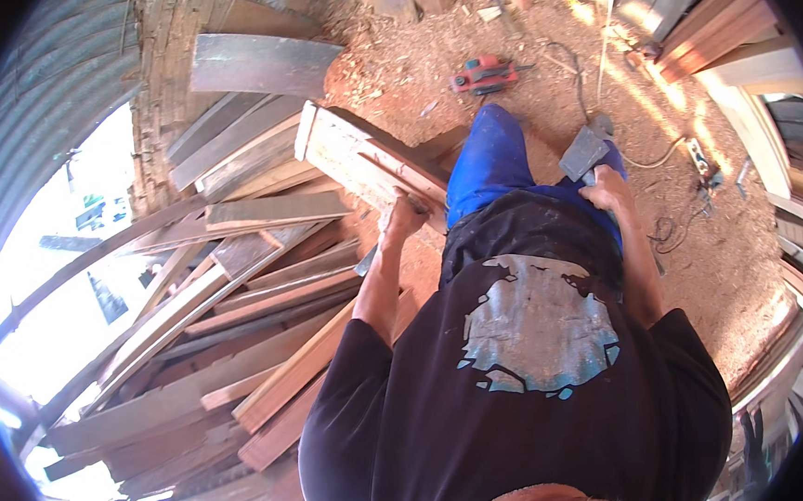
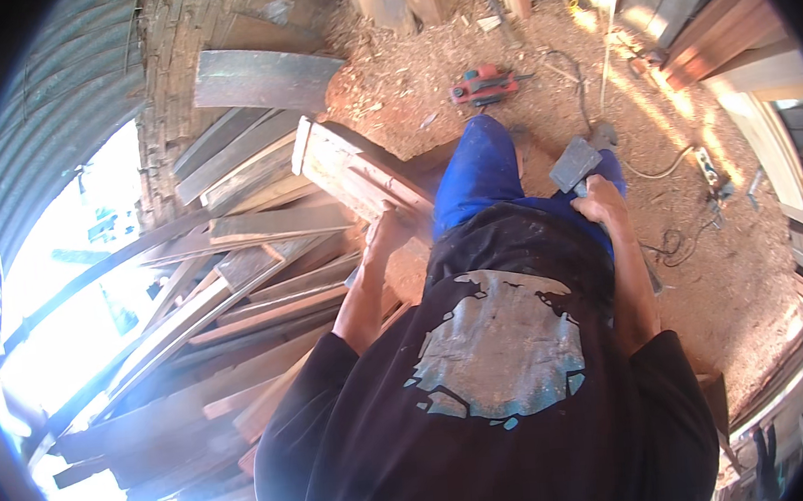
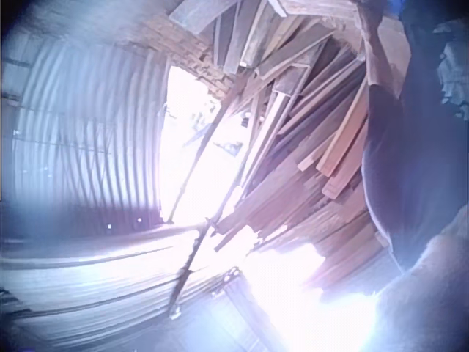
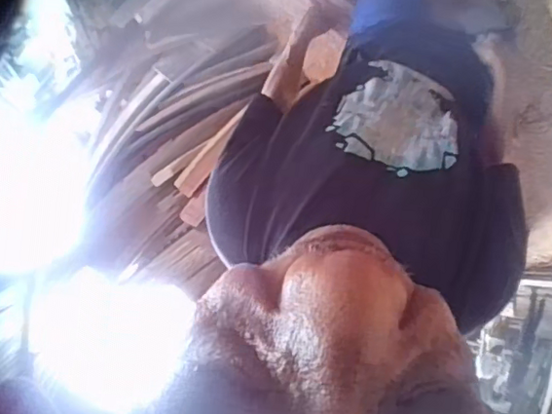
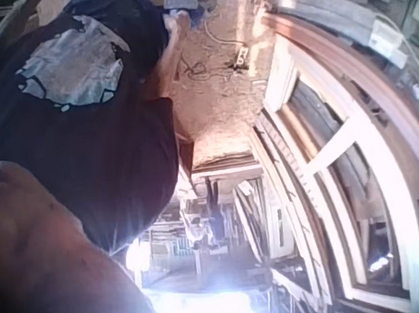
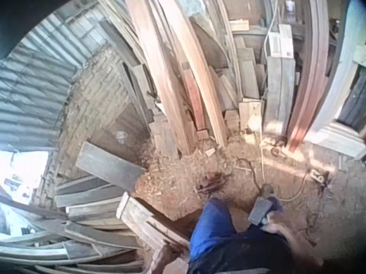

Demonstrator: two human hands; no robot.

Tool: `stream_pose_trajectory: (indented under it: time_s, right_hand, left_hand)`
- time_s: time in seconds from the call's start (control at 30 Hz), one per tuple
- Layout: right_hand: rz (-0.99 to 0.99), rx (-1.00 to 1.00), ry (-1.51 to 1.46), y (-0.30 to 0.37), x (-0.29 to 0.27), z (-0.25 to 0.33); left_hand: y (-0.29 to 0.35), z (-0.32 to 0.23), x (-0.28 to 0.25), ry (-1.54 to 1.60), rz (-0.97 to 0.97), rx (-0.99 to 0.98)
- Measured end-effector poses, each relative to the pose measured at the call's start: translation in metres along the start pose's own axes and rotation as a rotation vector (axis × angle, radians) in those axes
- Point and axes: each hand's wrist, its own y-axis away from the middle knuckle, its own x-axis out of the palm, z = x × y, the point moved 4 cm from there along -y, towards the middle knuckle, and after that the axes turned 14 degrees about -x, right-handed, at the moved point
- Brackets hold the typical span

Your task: The person uses a hand chisel and a wooden mallet to shape a long wooden plank. They repeatedly strike the chisel to remove wood shavings, rotating the plank to work on different edges. The person continues this process throughout the clip, focusing on smoothing and refining the plank's surface.

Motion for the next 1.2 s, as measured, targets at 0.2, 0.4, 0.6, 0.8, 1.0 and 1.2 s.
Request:
stream_pose_trajectory:
  time_s: [0.2,0.4,0.6,0.8,1.0,1.2]
  right_hand:
    - [0.041,0.048,-0.007,-0.016,-0.017,-0.038]
    - [0.15,0.212,-0.173,0.006,-0.063,-0.046]
    - [0.347,0.128,0.043,-0.004,-0.043,-0.092]
    - [0.387,0.232,-0.349,-0.012,-0.014,-0.103]
    - [0.141,-0.088,-0.649,-0.038,-0.054,-0.025]
    - [-0.029,-0.469,-1.089,0.065,-0.105,0.131]
  left_hand:
    - [0.002,-0.012,-0.005,-0.052,0.002,-0.193]
    - [-0.01,-0.02,-0.009,-0.115,0.055,-0.268]
    - [-0.007,-0.017,-0.007,-0.124,0.052,-0.333]
    - [-0.002,-0.011,-0.005,-0.112,0.078,-0.343]
    - [-0.003,-0.002,0.003,-0.058,-0.003,-0.261]
    - [0.022,0.003,0.002,0.326,-0.055,-0.069]
